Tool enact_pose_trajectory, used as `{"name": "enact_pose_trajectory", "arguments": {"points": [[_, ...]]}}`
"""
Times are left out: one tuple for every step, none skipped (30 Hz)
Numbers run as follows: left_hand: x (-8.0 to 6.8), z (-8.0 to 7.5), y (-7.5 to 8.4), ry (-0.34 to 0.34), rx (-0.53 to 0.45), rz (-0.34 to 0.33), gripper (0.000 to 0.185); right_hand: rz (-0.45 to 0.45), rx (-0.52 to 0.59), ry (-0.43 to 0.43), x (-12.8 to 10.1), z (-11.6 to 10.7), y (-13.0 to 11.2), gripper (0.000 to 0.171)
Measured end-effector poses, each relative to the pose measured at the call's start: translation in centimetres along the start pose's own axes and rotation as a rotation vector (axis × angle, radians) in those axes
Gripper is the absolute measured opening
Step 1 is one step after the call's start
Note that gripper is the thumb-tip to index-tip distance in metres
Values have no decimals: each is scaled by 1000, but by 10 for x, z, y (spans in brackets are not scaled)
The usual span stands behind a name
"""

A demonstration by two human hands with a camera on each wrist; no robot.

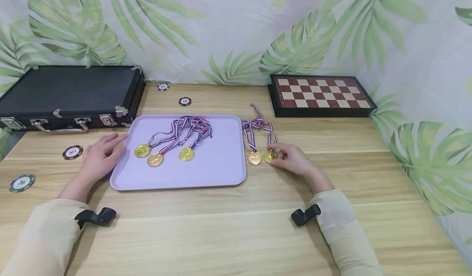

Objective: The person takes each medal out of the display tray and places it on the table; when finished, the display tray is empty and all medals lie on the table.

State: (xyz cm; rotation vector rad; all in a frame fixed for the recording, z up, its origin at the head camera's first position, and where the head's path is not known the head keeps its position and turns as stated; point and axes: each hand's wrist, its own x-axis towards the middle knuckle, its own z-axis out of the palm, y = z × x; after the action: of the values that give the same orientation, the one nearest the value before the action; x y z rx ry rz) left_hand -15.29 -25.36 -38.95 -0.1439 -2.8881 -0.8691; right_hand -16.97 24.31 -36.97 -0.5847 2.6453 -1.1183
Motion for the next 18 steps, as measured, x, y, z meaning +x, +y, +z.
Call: {"name": "enact_pose_trajectory", "arguments": {"points": [[0, 0, 0, -2, -1, -1, 44, -3, 19, 9, 1, -1, -3, 48], [0, 0, 1, -3, -2, -2, 44, -10, 46, 20, 2, -3, -7, 49], [0, 0, 1, -5, -3, -2, 44, -19, 70, 35, 3, -4, -12, 49], [0, 0, 1, -6, -3, -2, 44, -31, 99, 50, 5, -4, -19, 48], [0, 0, 2, -6, -3, -2, 44, -52, 134, 62, 8, -4, -26, 48], [0, -1, 2, -6, -3, -1, 44, -74, 165, 70, 11, -2, -34, 48], [0, -1, 2, -6, -3, 0, 44, -104, 199, 77, 15, 0, -44, 47], [0, -1, 2, -5, -4, 0, 44, -134, 228, 82, 19, 4, -54, 47], [-1, -1, 2, -5, -4, 1, 44, -160, 255, 81, 24, 8, -63, 46], [-1, -1, 2, -5, -4, 0, 44, -189, 286, 76, 30, 12, -73, 45], [-1, -1, 2, -5, -4, -2, 44, -217, 316, 69, 35, 18, -82, 45], [-1, -1, 2, -6, -5, -4, 44, -239, 331, 65, 41, 24, -91, 44], [-1, 0, 2, -7, -4, -6, 44, -258, 342, 60, 47, 31, -98, 43], [-1, 0, 2, -7, -4, -7, 44, -262, 349, 53, 53, 37, -105, 43], [-1, 0, 2, -8, -3, -9, 44, -260, 348, 37, 58, 44, -110, 43], [-1, 0, 2, -9, -3, -9, 44, -253, 337, 22, 64, 51, -115, 43], [-1, 0, 2, -9, -2, -9, 45, -241, 321, 7, 68, 59, -119, 44], [0, 0, 2, -9, -2, -8, 45, -224, 299, -8, 73, 66, -123, 45]]}}
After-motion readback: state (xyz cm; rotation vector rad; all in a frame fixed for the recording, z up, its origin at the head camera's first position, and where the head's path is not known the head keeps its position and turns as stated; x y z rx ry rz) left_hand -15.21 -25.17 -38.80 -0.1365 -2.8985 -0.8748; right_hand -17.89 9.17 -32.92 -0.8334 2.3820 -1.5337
